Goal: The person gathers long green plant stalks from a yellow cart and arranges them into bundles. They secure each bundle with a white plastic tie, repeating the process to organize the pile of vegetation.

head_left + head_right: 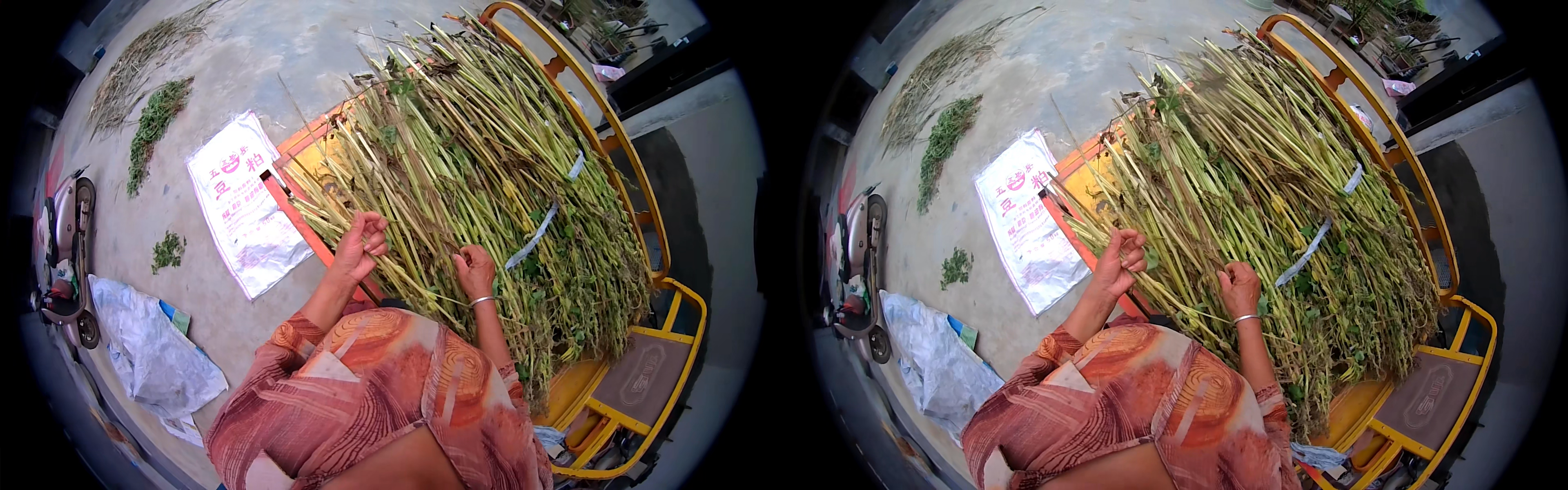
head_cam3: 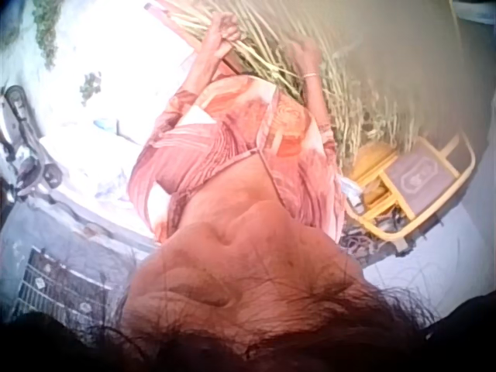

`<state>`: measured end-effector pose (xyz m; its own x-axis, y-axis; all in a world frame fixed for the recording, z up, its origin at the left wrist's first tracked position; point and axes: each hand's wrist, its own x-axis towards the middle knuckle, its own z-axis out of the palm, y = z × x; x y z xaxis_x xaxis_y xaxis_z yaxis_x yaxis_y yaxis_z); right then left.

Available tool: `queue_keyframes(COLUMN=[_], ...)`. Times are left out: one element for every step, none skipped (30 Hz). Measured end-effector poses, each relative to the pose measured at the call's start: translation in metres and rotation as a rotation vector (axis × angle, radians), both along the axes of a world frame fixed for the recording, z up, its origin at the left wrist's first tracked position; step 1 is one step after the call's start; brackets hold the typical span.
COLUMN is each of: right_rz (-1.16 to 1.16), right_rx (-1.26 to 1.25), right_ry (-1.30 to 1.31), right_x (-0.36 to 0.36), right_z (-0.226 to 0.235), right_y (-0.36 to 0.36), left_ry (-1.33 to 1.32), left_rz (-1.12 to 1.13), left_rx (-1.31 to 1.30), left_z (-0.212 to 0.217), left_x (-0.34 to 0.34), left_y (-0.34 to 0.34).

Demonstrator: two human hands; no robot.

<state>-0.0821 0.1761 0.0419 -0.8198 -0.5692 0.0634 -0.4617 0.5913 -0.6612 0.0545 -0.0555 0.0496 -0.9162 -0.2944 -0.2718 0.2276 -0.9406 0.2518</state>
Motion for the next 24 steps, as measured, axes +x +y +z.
queue_keyframes(right_rz=[-0.019,0.000,0.006,0.011,0.010,0.090,0.095,0.100,0.110,0.125,0.116,0.109,0.103,0.108,0.126,0.144,0.165,0.210,0.266,0.320,0.374,0.392,0.312,0.111], right_rx=[-0.039,-0.004,-0.065,-0.125,-0.188,-0.128,-0.117,-0.105,-0.095,-0.065,-0.081,-0.097,-0.112,-0.155,-0.117,-0.078,-0.038,0.017,0.002,-0.015,-0.030,-0.063,-0.183,-0.242], right_ry=[-0.038,0.073,0.007,-0.059,-0.123,-0.099,-0.091,-0.083,-0.079,-0.101,-0.142,-0.183,-0.225,-0.221,-0.224,-0.226,-0.230,-0.287,-0.306,-0.327,-0.347,-0.444,-0.521,-0.617], right_x=[0.000,0.001,0.004,0.008,0.013,0.016,0.020,0.025,0.032,0.039,0.048,0.057,0.064,0.069,0.070,0.070,0.071,0.072,0.072,0.071,0.068,0.061,0.056,0.051], right_z=[0.004,0.010,0.015,0.022,0.030,0.039,0.043,0.047,0.050,0.059,0.060,0.059,0.059,0.060,0.056,0.047,0.042,0.040,0.039,0.039,0.039,0.031,0.016,0.014], right_y=[0.004,0.007,0.011,0.014,0.017,0.020,0.024,0.028,0.031,0.038,0.043,0.048,0.049,0.049,0.050,0.051,0.053,0.054,0.055,0.056,0.057,0.059,0.064,0.060], left_ry=[-0.022,-0.045,-0.067,-0.066,-0.062,-0.060,-0.054,-0.047,-0.045,-0.066,-0.112,-0.158,-0.204,-0.145,-0.129,-0.113,-0.098,-0.194,-0.204,-0.216,-0.227,-0.260,-0.281,-0.301], left_rz=[0.025,0.043,0.059,0.058,0.051,0.049,0.046,0.042,0.043,0.023,0.027,0.033,0.039,0.041,0.042,0.043,0.047,0.059,0.070,0.078,0.087,0.100,0.108,0.118], left_rx=[-0.026,-0.048,-0.071,-0.073,-0.076,-0.082,-0.104,-0.126,-0.150,-0.180,-0.189,-0.197,-0.205,-0.232,-0.216,-0.200,-0.182,-0.249,-0.264,-0.280,-0.295,-0.316,-0.334,-0.355], left_z=[-0.001,-0.002,-0.002,-0.001,0.003,0.009,0.016,0.027,0.032,0.034,0.036,0.038,0.040,0.051,0.049,0.045,0.039,0.031,0.021,0.010,0.004,0.000,-0.004,-0.007], left_x=[0.000,-0.002,-0.004,-0.005,-0.007,-0.010,-0.013,-0.017,-0.019,-0.022,-0.026,-0.029,-0.031,-0.032,-0.030,-0.026,-0.022,-0.016,-0.007,0.003,0.011,0.018,0.024,0.029], left_y=[-0.001,0.000,0.001,0.002,0.002,0.001,0.003,0.006,0.008,0.009,0.011,0.013,0.015,0.019,0.020,0.020,0.021,0.020,0.020,0.018,0.017,0.016,0.014,0.012])
